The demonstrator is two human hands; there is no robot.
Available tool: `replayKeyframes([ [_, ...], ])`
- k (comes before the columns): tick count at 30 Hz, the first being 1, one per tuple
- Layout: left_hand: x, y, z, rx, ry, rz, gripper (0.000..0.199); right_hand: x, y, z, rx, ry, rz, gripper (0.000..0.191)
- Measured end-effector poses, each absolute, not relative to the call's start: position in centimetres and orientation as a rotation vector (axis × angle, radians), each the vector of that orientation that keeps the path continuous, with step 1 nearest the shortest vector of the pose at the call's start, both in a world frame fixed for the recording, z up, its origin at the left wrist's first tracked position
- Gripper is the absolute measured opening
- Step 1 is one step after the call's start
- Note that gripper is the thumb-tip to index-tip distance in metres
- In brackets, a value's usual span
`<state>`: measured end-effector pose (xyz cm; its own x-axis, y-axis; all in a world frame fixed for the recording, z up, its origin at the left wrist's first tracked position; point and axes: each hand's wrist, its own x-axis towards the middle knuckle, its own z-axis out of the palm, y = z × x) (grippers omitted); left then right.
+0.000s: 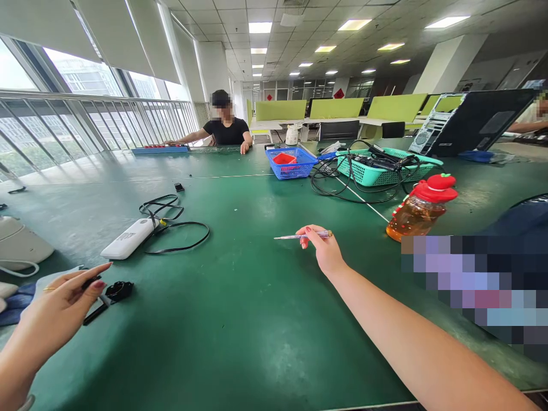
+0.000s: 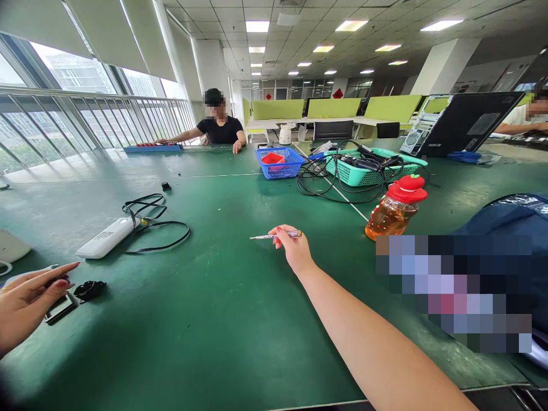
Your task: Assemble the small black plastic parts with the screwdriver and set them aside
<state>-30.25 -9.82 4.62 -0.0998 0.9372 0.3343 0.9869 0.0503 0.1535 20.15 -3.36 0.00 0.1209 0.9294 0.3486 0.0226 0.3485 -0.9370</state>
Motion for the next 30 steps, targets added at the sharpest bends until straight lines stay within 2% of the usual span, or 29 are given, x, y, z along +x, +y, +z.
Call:
replayKeyframes([
  [4,-31.1,-9.9,4.2,-2.056,-2.222,-0.623,0.044,20.1,-3.3,-0.1,-0.986,-1.26,0.866,0.036],
  [14,-27.8,-9.9,4.7,-1.933,-2.226,-0.231,0.044,20.2,-3.3,-0.2,-0.983,-1.251,0.88,0.035],
  [18,-27.5,-9.8,4.0,-1.969,-2.115,-0.252,0.043,20.2,-3.3,-0.1,-0.977,-1.237,0.9,0.037],
  [23,-29.6,-8.8,2.1,-2.037,-2.026,-0.327,0.057,20.1,-3.3,0.0,-0.986,-1.253,0.917,0.039],
  [30,-30.1,-8.3,1.7,-2.118,-2.006,-0.358,0.059,20.0,-3.4,0.1,-0.99,-1.242,0.928,0.038],
])
